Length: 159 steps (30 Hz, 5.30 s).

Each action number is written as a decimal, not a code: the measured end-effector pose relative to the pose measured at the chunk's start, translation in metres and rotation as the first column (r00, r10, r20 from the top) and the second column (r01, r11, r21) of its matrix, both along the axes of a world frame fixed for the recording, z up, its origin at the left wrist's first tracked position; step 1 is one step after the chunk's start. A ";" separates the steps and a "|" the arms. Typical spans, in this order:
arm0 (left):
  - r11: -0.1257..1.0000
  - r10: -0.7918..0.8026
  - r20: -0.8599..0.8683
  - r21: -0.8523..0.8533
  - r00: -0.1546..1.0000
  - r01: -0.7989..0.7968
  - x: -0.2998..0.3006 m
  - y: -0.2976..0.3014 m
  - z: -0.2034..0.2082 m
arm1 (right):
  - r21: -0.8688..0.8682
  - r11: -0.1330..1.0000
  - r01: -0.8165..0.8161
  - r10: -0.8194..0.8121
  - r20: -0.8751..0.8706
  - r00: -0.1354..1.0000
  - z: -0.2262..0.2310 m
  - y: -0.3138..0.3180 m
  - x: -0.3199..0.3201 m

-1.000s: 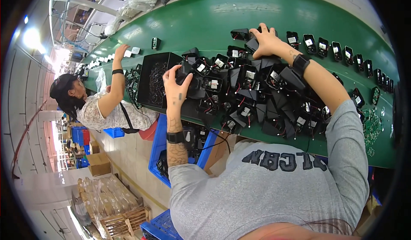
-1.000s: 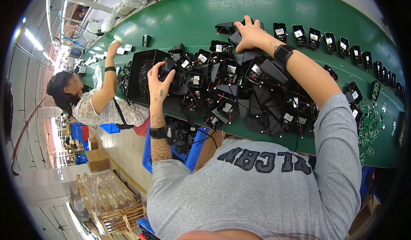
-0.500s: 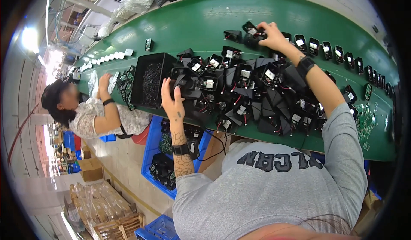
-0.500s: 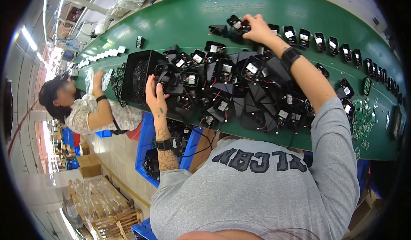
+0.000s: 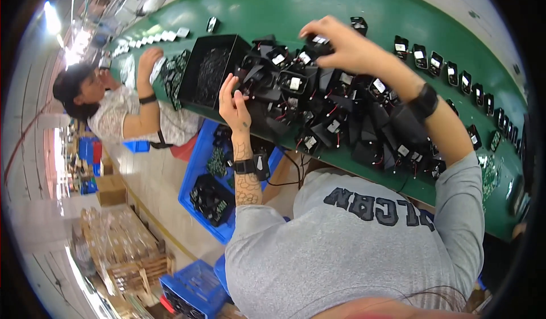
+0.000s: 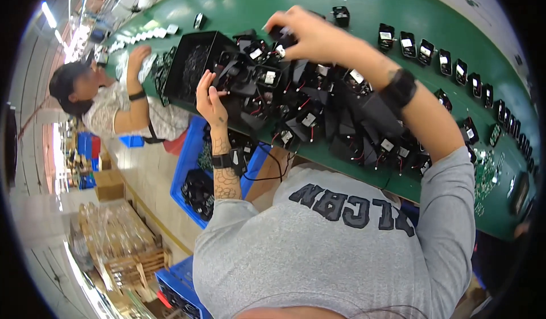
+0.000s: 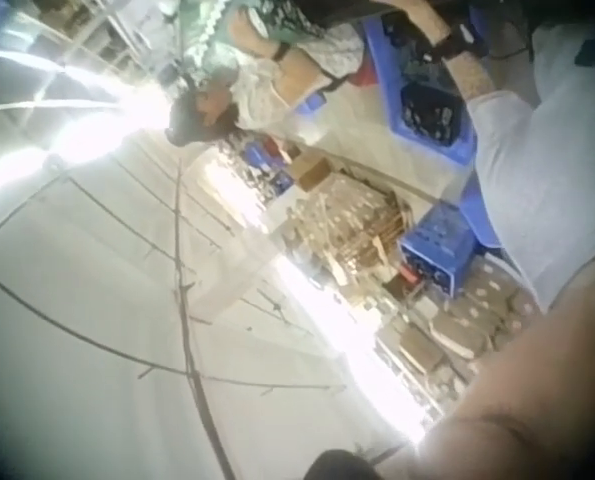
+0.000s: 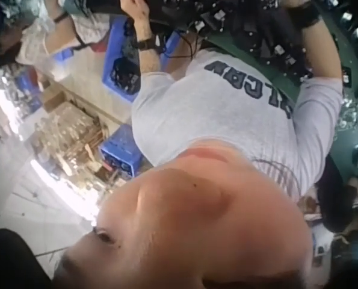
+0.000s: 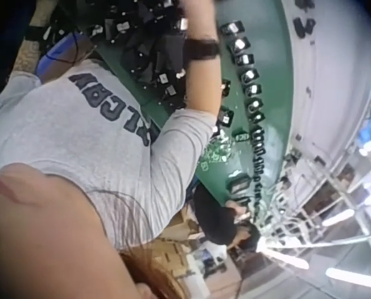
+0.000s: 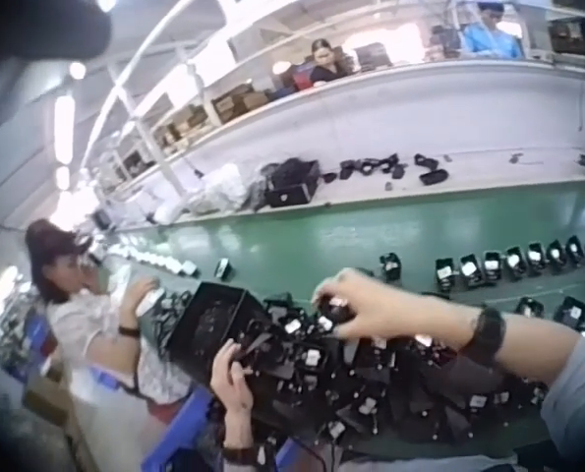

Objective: Assembling electronic components by inserting circuit boards into black plastic housings on a production line.

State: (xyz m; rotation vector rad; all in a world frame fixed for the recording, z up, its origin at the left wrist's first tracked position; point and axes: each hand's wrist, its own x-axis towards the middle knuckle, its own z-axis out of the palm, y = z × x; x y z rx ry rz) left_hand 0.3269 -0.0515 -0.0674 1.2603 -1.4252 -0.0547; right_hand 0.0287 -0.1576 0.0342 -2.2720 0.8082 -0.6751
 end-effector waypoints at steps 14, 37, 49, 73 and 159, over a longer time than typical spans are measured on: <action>0.944 0.323 0.065 0.049 0.944 -0.326 -0.043 0.099 -0.020 | -0.460 0.875 -0.152 0.006 -0.302 0.953 -0.054 0.046 0.084; 0.979 0.006 -0.143 0.204 0.990 0.023 -0.105 0.047 -0.004 | -0.110 0.909 0.401 -0.401 -0.490 0.774 -0.088 -0.123 0.003; 0.983 0.016 -0.095 0.186 0.995 0.002 -0.103 0.055 -0.014 | -0.081 0.935 0.346 -0.354 -0.290 0.889 -0.091 -0.076 -0.018; 0.989 0.083 0.098 0.110 0.992 -0.094 -0.100 0.054 -0.015 | 0.328 0.906 0.268 -0.367 0.288 0.885 -0.055 -0.020 0.066; 0.185 -0.306 -0.938 0.108 0.162 0.977 -0.311 0.028 0.073 | 0.528 0.715 0.458 -0.612 0.789 0.046 -0.061 0.192 -0.179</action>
